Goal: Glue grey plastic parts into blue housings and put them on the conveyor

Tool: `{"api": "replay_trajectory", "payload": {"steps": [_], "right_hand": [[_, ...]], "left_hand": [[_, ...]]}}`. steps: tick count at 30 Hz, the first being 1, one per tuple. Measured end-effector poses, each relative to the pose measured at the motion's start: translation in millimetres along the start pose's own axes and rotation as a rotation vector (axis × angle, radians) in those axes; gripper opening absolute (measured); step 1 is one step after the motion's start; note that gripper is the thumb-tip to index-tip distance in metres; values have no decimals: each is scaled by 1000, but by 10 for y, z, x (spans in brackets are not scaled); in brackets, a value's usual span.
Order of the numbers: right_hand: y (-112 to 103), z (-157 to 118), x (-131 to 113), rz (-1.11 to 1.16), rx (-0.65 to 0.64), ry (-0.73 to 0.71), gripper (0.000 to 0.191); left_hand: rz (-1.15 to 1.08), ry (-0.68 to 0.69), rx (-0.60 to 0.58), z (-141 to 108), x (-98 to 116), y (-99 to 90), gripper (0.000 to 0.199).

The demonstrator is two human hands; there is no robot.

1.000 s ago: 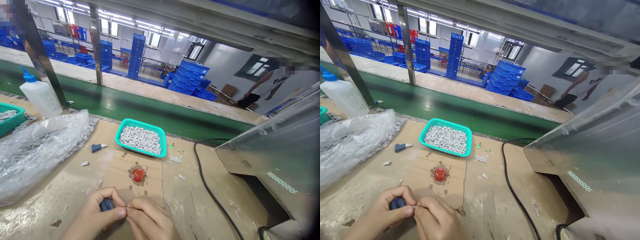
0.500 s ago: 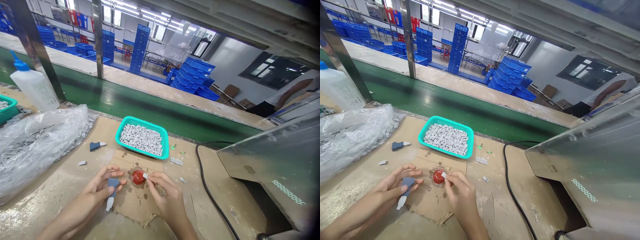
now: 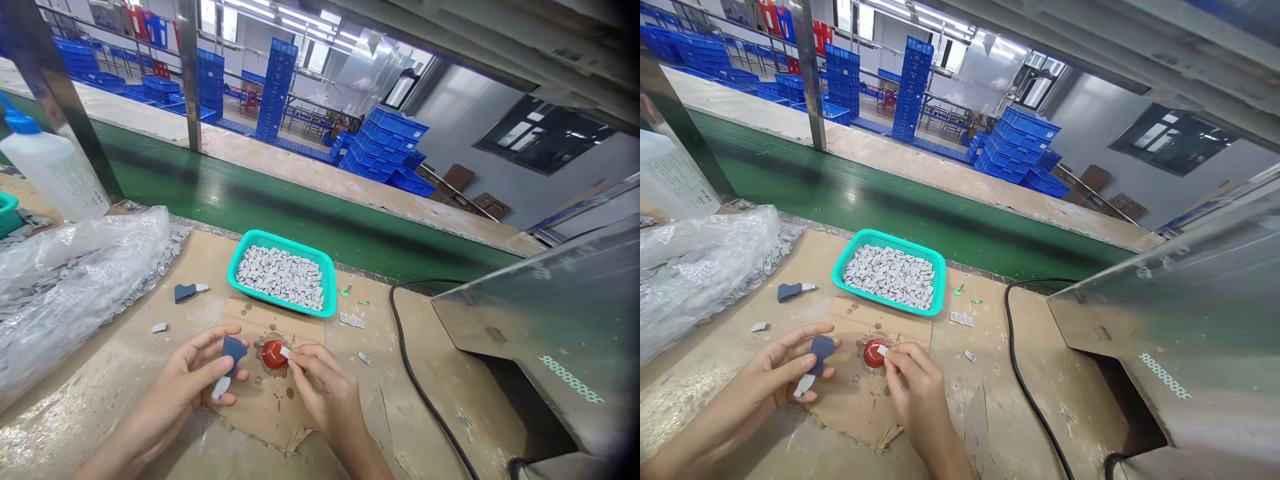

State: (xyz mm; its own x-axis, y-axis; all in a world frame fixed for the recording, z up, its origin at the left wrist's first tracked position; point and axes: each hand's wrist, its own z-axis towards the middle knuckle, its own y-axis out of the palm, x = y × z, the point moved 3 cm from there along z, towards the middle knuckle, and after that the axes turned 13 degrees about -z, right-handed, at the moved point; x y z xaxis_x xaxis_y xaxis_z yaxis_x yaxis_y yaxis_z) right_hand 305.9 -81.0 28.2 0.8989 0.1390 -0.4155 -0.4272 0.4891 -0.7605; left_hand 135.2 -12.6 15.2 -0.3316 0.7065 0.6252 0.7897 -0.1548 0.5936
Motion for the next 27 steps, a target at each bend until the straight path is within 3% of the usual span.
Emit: {"api": "replay_trajectory", "payload": {"steps": [7, 10, 14, 17, 27], "right_hand": [[-5, 5, -52, -25, 19, -21, 16], [-77, 44, -98, -39, 57, 6, 15], [-180, 81, -170, -78, 149, -32, 17], [-193, 88, -195, -77, 119, -46, 16], [-150, 61, -129, -64, 82, -16, 15]], "left_hand": [[173, 196, -30, 34, 18, -44, 38], [364, 243, -83, 30, 17, -78, 37], [660, 385, -62, -8, 54, -100, 36], [811, 459, -87, -38, 88, -71, 21], [878, 541, -108, -53, 138, -58, 11]]}}
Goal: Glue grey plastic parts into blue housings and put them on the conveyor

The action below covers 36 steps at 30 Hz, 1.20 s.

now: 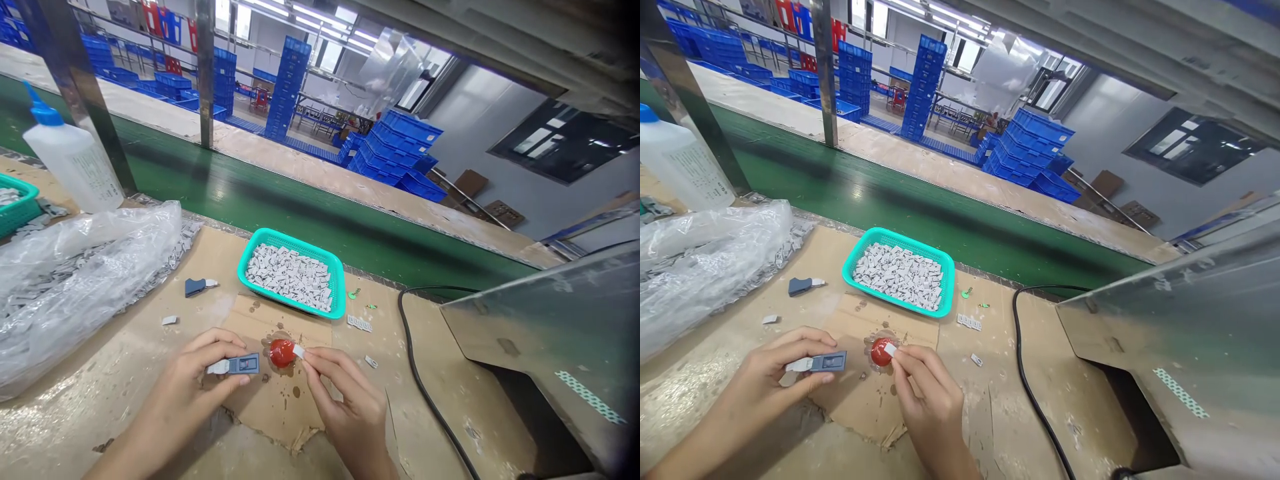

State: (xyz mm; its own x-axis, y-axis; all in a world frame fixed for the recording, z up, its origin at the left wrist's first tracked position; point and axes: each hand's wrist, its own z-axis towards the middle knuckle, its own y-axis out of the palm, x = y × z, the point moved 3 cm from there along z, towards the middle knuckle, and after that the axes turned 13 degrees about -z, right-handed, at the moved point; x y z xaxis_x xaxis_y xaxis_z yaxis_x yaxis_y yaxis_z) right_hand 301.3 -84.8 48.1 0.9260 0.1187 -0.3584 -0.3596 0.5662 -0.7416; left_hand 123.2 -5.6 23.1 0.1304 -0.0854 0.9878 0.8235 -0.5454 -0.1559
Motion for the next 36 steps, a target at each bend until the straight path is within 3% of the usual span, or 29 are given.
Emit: {"api": "replay_trajectory", "payload": {"steps": [7, 13, 18, 25, 28, 30, 33, 36], "right_hand": [[-18, 30, 43, 17, -22, -2, 14], [-65, 59, -141, 194, -34, 69, 17], [-48, 57, -324, 294, -94, -11, 21], [-22, 38, -345, 304, -107, -101, 23], [-50, 30, -372, 304, -162, -106, 26], [-45, 4, -410, 313, -180, -120, 31], [8, -60, -488, 259, -85, -145, 38], [82, -114, -552, 150, 17, -149, 36]], "left_hand": [[-40, -49, -61, -11, 12, 93, 12], [-70, -31, -99, -21, 78, 139, 13], [-110, -39, -129, -43, 115, 154, 13], [-138, -57, -147, -72, 101, 174, 12], [-321, -118, -106, -100, 58, 205, 9], [-564, -178, -48, -126, 18, 257, 9], [-988, -338, 98, -156, -42, 375, 20], [-1249, -490, 192, -147, -42, 458, 32]]}}
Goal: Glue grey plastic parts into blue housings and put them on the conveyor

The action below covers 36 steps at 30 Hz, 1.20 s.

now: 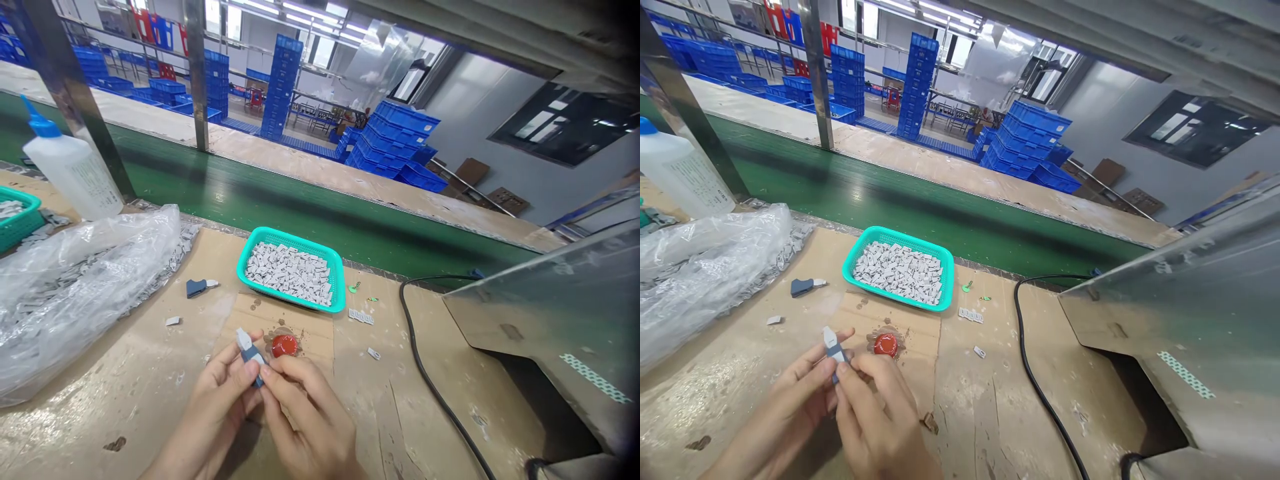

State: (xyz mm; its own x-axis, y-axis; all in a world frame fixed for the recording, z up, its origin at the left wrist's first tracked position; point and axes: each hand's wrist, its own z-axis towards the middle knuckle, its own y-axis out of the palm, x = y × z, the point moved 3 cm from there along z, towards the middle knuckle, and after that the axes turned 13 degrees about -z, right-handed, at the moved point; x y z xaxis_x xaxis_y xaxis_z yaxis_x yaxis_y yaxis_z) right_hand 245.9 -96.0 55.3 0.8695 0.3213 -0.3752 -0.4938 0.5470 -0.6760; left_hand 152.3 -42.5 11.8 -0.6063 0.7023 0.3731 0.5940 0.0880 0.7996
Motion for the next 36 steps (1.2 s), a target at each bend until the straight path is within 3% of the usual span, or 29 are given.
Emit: {"api": "replay_trajectory", "payload": {"steps": [4, 7, 9, 11, 13, 16, 18, 20, 22, 25, 28, 31, 34, 36], "right_hand": [[-21, 74, 163, -103, -37, -36, 33], [-111, 297, 656, -282, -131, 110, 24], [-104, 490, 1069, -407, -284, 234, 20], [-44, 678, 1403, -446, -350, 270, 21], [80, 808, 1621, -472, -455, 288, 16], [253, 881, 1740, -499, -588, 316, 25], [305, 881, 1754, -514, -637, 337, 27], [307, 870, 1766, -518, -662, 354, 26], [283, 864, 1789, -503, -666, 363, 26], [234, 858, 1823, -439, -635, 367, 26], [177, 850, 1816, -325, -559, 370, 20], [89, 841, 1747, -172, -422, 395, 10], [-8, 814, 1631, 14, -273, 445, 10], [-55, 770, 1541, 134, -210, 480, 12]], "left_hand": [[11, 74, -7, 41, 247, 62, 25], [240, 250, -156, 227, 669, 169, 31], [496, 438, -225, 513, 988, 303, 34], [998, 675, -154, 928, 1265, 484, 40], [1166, 714, -125, 1422, 1441, 667, 39], [1394, 744, -86, 2053, 1570, 899, 32], [1526, 766, -64, 2306, 1604, 991, 33], [1634, 783, -43, 2402, 1622, 1026, 35], [1728, 783, -33, 2345, 1632, 1006, 38], [1868, 729, -83, 1993, 1617, 852, 39], [1984, 636, -153, 1431, 1530, 529, 36], [2049, 560, -138, 916, 1353, 113, 33], [2072, 561, -86, 667, 1177, -198, 37], [1991, 588, -42, 637, 1144, -287, 40]]}}
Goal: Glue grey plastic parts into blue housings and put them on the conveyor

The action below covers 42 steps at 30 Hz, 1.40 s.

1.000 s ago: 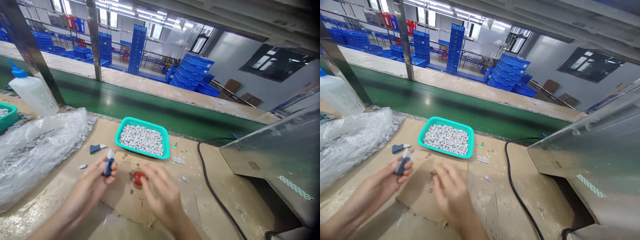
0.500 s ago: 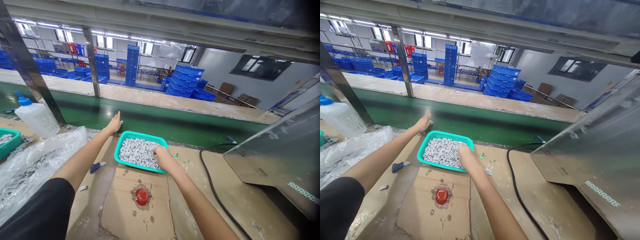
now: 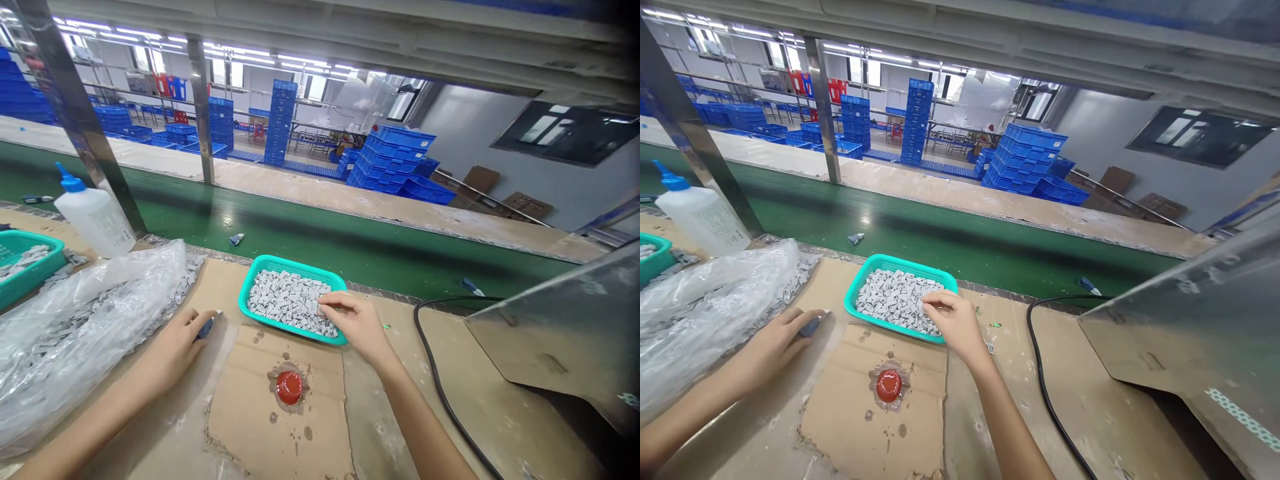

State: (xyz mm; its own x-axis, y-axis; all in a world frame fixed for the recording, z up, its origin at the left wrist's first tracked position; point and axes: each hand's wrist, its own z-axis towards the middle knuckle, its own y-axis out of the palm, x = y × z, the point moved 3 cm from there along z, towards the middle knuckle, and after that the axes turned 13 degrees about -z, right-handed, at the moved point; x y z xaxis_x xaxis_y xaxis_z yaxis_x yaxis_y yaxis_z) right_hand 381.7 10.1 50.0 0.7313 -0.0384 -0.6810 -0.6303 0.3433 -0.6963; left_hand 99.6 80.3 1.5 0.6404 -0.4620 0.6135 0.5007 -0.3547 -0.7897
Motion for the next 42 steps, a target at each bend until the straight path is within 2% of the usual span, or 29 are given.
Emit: {"api": "replay_trajectory", "payload": {"steps": [4, 6, 8, 11, 14, 16, 18, 22, 26, 29, 31, 34, 36, 39, 42], "right_hand": [[19, -275, -84, 172, -4, 43, 15], [54, -482, -105, 249, -10, 96, 16], [115, -725, -127, 396, -24, 199, 17], [230, -1067, -235, 594, -33, 308, 9], [293, -1275, -432, 515, -7, 217, 13], [317, -1344, -559, 421, -15, 113, 16], [321, -1387, -643, 332, 22, 34, 20], [308, -1455, -744, 95, 163, -104, 23], [313, -1454, -787, -49, 147, -217, 23], [296, -1367, -701, -67, 95, -202, 20], [273, -1294, -598, -106, 124, -156, 17], [264, -1214, -443, -120, 196, -56, 14], [296, -1190, -381, -105, 201, -16, 14], [357, -1177, -350, -91, 202, 4, 15], [400, -1171, -342, -86, 208, 2, 15]], "left_hand": [[-289, -119, 139, 22, 1, -95, 45], [-570, -220, 171, -29, 81, -130, 46], [-886, -317, 165, -152, 230, -73, 39], [-1201, -357, 32, -399, 559, 196, 24], [-1462, -302, -199, -599, 889, 553, 21], [-1603, -277, -282, -667, 1020, 715, 23], [-1667, -292, -269, -686, 1066, 773, 28], [-1718, -429, -208, -683, 1068, 699, 33], [-1755, -534, -237, -710, 1069, 663, 33], [-1692, -503, -194, -706, 978, 697, 22], [-1662, -510, -140, -685, 870, 720, 18], [-1724, -558, -43, -646, 716, 730, 33], [-1761, -581, 5, -639, 661, 723, 43], [-1744, -600, 11, -664, 659, 700, 43], [-1737, -617, -47, -683, 711, 669, 43]]}}
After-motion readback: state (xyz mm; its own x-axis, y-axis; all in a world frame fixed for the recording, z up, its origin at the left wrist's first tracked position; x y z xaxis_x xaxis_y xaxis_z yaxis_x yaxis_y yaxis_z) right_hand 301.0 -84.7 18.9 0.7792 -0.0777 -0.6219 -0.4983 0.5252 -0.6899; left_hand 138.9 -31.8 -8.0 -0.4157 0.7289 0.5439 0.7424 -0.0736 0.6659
